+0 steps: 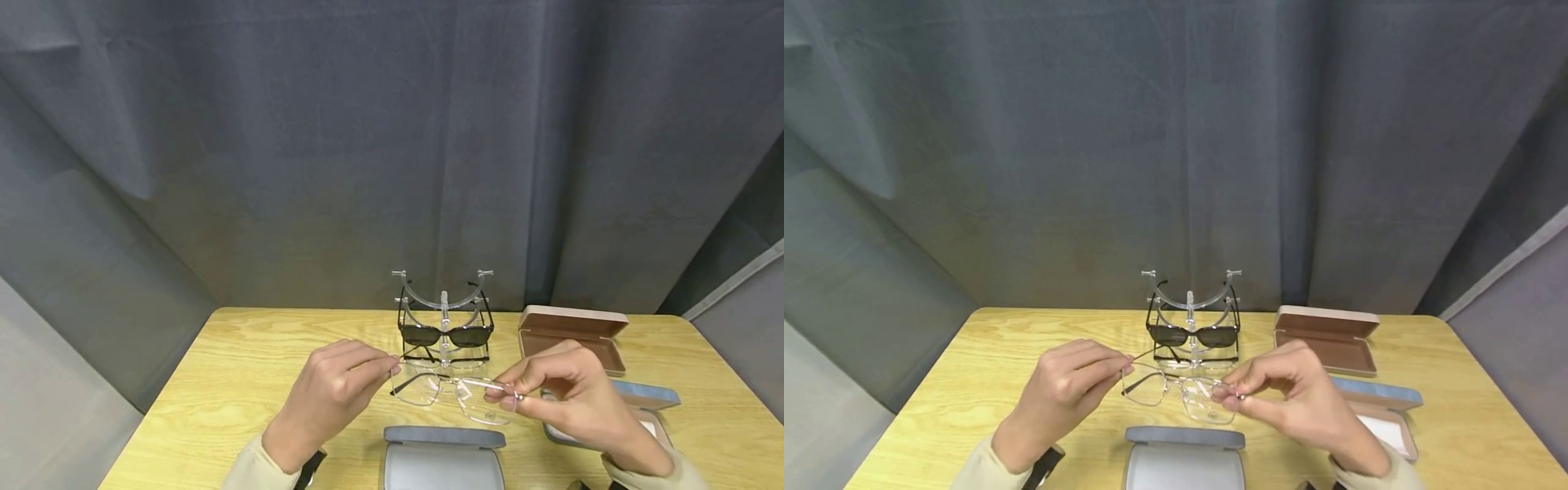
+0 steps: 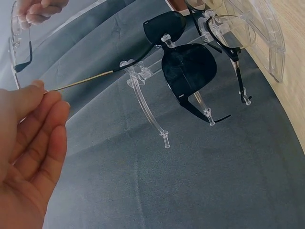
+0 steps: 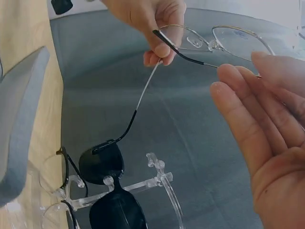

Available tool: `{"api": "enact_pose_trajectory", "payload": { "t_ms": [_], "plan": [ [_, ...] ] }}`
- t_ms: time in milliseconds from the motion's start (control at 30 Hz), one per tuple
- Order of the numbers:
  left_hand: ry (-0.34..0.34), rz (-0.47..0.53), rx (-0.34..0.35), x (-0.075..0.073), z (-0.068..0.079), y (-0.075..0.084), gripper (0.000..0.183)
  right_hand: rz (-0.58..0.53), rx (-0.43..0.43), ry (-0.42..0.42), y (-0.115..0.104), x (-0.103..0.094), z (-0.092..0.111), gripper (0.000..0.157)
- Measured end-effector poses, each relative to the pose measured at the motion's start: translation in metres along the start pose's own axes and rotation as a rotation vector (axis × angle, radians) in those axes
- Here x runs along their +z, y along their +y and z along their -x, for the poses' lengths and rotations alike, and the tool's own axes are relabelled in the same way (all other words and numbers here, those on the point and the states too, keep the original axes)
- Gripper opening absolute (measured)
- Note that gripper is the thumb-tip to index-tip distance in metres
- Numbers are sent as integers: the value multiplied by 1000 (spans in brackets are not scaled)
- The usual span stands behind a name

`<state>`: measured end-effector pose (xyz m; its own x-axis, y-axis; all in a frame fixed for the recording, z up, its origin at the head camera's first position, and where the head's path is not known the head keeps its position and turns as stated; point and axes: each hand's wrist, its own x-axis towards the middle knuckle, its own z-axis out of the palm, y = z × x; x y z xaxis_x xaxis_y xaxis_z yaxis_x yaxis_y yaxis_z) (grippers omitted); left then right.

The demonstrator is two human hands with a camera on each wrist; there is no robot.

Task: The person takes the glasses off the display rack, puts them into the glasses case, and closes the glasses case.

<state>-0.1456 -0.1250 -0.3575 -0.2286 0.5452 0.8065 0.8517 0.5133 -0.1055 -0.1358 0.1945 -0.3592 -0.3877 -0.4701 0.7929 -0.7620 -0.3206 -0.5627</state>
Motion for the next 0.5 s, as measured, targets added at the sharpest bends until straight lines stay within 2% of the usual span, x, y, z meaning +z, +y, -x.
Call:
{"api": "enact_pose_trajectory", "payload": {
  "t_ms": [133, 233, 500],
  "plan": [
    [1, 17, -21, 0, 0, 0, 4, -14, 50, 3, -1, 0, 2, 30],
    [3, 57, -33, 0, 0, 1, 11, 11, 84, -11, -3, -2, 3, 36],
    [29, 261, -93, 2, 1, -1, 23, 175, 101, -74, -8, -11, 2, 50]
  ]
}}
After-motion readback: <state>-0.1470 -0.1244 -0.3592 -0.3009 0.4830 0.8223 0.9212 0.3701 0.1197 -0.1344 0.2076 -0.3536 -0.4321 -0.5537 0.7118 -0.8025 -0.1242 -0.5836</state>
